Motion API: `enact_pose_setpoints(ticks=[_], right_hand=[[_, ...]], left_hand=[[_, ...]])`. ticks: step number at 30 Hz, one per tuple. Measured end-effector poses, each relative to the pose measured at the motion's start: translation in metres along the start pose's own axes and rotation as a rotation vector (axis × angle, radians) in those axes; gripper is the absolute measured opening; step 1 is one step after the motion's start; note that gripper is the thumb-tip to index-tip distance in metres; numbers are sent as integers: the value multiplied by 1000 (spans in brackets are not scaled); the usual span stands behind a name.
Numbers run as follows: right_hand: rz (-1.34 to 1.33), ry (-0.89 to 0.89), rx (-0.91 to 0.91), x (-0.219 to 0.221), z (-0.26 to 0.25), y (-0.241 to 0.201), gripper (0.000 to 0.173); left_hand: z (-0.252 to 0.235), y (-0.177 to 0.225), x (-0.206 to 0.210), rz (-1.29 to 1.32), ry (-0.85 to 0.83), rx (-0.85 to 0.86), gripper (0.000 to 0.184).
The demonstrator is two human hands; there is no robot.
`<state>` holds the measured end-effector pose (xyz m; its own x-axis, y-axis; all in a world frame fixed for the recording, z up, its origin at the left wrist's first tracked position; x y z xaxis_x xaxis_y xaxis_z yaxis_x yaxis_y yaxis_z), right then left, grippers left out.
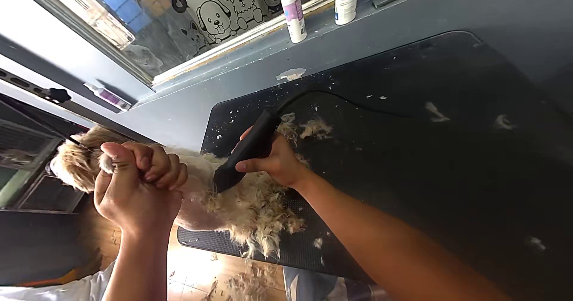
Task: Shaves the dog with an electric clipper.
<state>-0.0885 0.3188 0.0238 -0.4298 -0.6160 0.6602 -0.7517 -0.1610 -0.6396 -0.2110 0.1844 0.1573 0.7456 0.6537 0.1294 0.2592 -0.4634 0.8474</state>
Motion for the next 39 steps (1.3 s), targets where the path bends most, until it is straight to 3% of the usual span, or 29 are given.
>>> enact_pose_setpoints(ticks=[4,14,21,28,34,39], right_hand=[[-112,172,-73,-7,-2,3,48],[-34,-37,42,2,18,13,53],[-113,231,-119,-17,17,8,50],[3,101,105,-14,33,21,51],[-154,322,-36,-24,33,15,45],[-57,276,47,-8,54,16,44]], left_hand=[[-2,2,-2,20,3,-3,51],[-3,-1,-3,11,24,-7,51],[-7,3,-2,24,33,1,51],[-7,0,-2,20,24,-8,50],[-8,3,-3,15,35,-14,51],[-10,2,-1,12,62,-21,51]])
Point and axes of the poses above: each hand's wrist, its own z-axis away from the middle knuckle, its own x-axis out of the palm, y = z × x, the point moved 9 cm from there along -z, towards the middle knuckle, and after that the axes turned 10 degrees about y, right-handed, at the moved point
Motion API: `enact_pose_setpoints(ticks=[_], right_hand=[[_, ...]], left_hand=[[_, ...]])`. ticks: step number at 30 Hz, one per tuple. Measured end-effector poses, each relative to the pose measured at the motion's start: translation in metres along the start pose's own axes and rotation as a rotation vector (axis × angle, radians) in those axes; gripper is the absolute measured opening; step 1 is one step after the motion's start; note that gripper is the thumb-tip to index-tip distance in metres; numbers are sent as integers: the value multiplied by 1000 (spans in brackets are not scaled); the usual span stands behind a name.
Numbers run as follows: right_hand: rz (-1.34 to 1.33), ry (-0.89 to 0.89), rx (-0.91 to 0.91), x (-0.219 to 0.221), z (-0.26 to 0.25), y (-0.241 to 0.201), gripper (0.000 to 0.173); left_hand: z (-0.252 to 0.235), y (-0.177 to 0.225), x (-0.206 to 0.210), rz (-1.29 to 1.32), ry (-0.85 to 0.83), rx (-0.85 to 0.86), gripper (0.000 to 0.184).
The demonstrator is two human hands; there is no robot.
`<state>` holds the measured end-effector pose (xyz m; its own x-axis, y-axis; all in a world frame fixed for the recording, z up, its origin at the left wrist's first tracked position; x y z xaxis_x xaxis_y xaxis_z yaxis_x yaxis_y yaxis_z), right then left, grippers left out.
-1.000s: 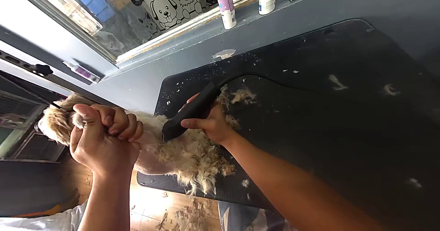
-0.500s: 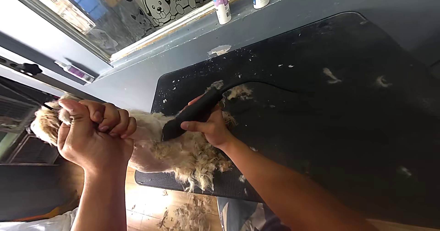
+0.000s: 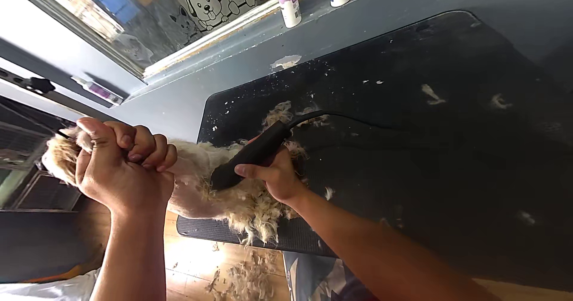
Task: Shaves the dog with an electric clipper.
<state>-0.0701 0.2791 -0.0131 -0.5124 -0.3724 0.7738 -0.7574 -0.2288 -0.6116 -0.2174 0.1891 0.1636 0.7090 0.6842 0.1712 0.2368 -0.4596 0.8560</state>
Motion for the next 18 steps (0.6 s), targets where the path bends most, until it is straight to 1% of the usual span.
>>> enact_pose_setpoints(ticks=[2,6,9,12,15,16,18], right_hand=[[7,-37,3,1,0,-2,46],[-96,72,-171,-2,-1,-19,45],[-86,85,-244,4,5,-26,48],[4,52,-281,8,17,-26,52],[136,-46,-306,16,23,-31,50],[183,-75,-333,17,22,-34,51],[194,-101,-425,19,20,-45,52]], left_hand=[[0,-2,0,-2,2,-9,51],[-3,-6,3,30,6,-35,52],[-7,-8,5,48,9,-38,51],[-9,-11,7,52,39,-63,50],[-7,-14,9,58,41,-92,50],[-7,-16,10,56,29,-96,50],[-6,-15,11,48,27,-95,50]])
Point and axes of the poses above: each hand's wrist, its own z-axis away from the middle knuckle, its own x-axis out of the palm, y = z × x, the point moved 9 cm from there along -z, towards the middle knuckle, and after that the axes turned 10 degrees about y, right-handed, at the moved point
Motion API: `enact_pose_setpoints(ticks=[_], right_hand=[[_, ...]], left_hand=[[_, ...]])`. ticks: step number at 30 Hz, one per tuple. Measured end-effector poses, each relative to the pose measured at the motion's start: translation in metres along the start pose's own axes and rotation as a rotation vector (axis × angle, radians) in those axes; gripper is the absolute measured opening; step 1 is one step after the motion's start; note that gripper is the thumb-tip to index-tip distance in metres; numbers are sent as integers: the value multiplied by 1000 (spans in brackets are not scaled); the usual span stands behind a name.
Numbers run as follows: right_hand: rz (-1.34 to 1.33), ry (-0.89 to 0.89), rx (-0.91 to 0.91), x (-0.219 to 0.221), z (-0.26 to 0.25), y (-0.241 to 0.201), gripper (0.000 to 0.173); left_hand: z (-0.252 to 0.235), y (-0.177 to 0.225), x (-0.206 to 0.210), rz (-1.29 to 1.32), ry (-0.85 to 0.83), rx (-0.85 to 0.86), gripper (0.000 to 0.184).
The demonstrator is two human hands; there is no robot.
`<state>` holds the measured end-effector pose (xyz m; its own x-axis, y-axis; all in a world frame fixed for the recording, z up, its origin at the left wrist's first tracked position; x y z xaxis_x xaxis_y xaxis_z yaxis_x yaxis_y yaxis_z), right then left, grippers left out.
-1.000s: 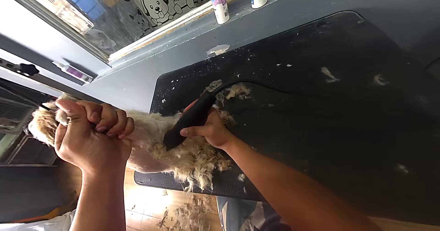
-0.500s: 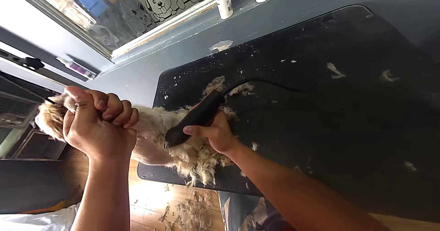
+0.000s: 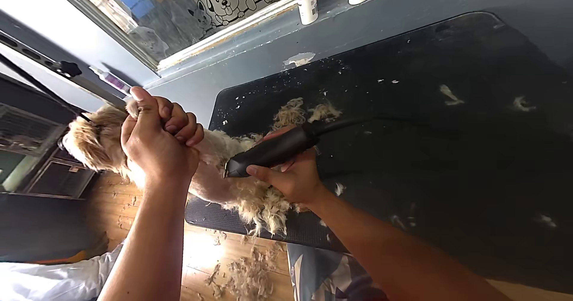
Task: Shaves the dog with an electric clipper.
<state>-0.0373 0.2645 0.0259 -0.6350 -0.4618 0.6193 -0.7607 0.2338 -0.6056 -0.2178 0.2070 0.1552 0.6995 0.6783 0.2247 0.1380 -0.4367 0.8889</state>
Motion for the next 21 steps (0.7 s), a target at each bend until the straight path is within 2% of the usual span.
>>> enact_pose_setpoints(ticks=[4,8,13,18,21], right_hand=[[-54,29,-119,4,2,-9,59],[65,-66,-196,16,15,-10,54],[240,-226,-127,20,17,-6,48],[66,-109,-236,19,20,-16,57],[93,-155,-229,28,28,-10,52]], left_hand=[[-1,1,-3,4,12,-1,50],[-1,4,-2,-16,14,6,51],[3,2,0,-4,12,7,51],[1,6,-2,17,-2,13,50],[2,7,-1,5,-2,12,51]])
Point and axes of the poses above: each hand's wrist, its own z-axis away from the middle knuckle, its own x-axis out of the palm, y = z × x, the point moved 9 cm from there along -z, towards the middle knuckle, and after that the axes turned 10 degrees about y, right-handed, at the moved point
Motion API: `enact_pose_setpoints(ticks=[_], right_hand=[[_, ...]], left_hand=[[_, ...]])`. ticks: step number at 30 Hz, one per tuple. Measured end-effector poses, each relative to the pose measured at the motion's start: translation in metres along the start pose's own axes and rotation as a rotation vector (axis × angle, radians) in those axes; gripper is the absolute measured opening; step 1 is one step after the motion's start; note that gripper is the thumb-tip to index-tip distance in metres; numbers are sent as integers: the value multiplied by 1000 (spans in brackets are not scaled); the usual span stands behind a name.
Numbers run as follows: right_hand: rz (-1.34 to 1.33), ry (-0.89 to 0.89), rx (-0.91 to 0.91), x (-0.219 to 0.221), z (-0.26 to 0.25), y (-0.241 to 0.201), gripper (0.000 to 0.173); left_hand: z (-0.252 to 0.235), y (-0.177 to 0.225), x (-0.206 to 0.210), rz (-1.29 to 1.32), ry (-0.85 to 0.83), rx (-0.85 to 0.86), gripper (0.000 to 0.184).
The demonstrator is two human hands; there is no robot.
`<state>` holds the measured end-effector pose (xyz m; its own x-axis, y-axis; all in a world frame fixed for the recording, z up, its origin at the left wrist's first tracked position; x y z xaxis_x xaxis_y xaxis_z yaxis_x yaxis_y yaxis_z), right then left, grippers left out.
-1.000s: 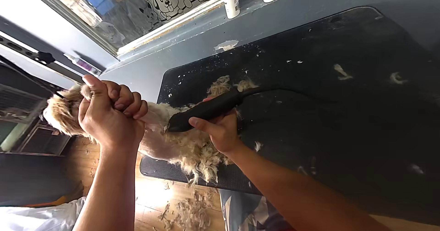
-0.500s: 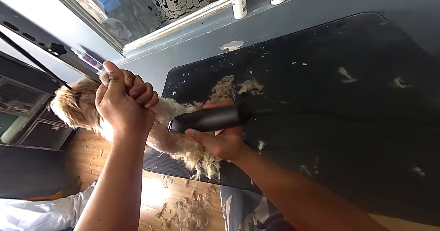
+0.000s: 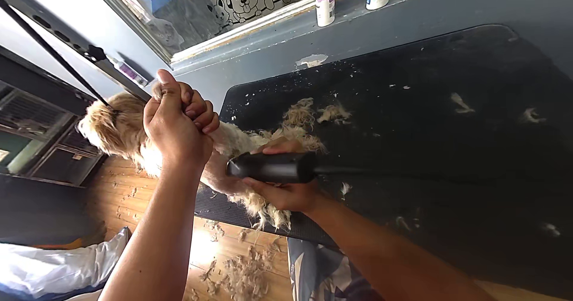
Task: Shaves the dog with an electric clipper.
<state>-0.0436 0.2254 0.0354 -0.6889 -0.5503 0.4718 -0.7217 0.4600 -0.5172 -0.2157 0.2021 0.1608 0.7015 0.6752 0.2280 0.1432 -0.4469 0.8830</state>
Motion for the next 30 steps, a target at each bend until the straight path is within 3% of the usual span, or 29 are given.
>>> enact_pose_setpoints(ticks=[4,12,23,30], right_hand=[[138,-160,145,-4,3,10,47],[-205,401,389,-57,-18,50,52],[-484,470,1013,-50,26,94,38],[-705,509,1103,-67,24,102,17]], left_hand=[[2,-1,0,-1,-2,-5,50],[0,3,-3,-1,-7,-13,51],[1,-2,-6,-14,-7,-47,51],[-2,1,-6,1,14,-43,52]])
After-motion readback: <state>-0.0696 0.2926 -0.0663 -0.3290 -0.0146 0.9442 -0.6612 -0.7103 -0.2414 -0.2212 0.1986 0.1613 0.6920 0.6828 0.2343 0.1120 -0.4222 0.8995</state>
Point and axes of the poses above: each hand's wrist, its own z-axis away from the middle knuckle, its own x-axis out of the palm, y = z × x, the point moved 9 cm from there along -z, towards the middle knuckle, and after that the axes turned 10 degrees about y, right-handed, at the moved point
